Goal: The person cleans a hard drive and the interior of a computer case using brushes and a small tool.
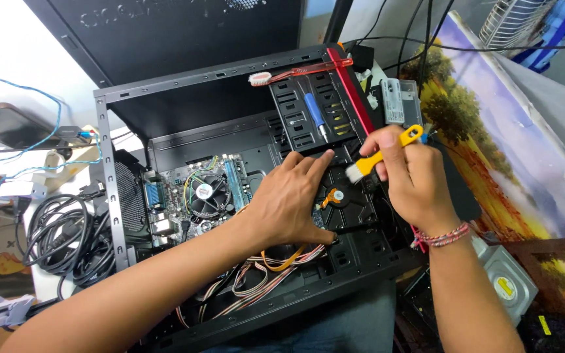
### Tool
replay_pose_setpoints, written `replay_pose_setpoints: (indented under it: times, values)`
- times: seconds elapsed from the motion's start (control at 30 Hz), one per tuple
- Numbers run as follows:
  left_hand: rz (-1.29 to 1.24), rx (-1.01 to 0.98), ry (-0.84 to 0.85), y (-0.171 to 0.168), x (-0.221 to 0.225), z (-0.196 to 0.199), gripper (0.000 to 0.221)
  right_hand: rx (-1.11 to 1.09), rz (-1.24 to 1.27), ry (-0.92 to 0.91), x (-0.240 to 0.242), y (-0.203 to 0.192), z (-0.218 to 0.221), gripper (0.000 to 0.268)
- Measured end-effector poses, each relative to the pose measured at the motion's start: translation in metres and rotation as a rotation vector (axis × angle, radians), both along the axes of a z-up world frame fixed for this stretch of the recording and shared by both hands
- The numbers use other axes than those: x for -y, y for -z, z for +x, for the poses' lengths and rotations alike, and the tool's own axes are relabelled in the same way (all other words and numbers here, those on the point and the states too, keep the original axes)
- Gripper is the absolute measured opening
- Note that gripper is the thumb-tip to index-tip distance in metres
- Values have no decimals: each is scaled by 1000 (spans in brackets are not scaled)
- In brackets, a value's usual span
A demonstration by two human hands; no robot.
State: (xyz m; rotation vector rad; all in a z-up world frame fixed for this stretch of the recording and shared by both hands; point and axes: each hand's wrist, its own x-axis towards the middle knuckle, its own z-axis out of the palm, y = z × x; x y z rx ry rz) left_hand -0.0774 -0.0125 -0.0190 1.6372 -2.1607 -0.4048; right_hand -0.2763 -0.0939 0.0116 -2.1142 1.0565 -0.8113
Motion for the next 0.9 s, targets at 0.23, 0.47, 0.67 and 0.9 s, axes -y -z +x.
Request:
replay_pose_setpoints:
  times: [0.23,0.47,0.67,0.9]
  values:
    - [45,-73,-30,-9,-7,5,145,170,169,64,-15,19,-5,28]
    - [-2,-1,73,-17,-9,23,152,237,159,-56,-15,26,-5,23]
    - [168,116,117,-39,-8,59,154,73,165,-180,1,11,-1,22]
    - [308,96,75,-29,-7,73,132,49,141,-231,8,13,16,21]
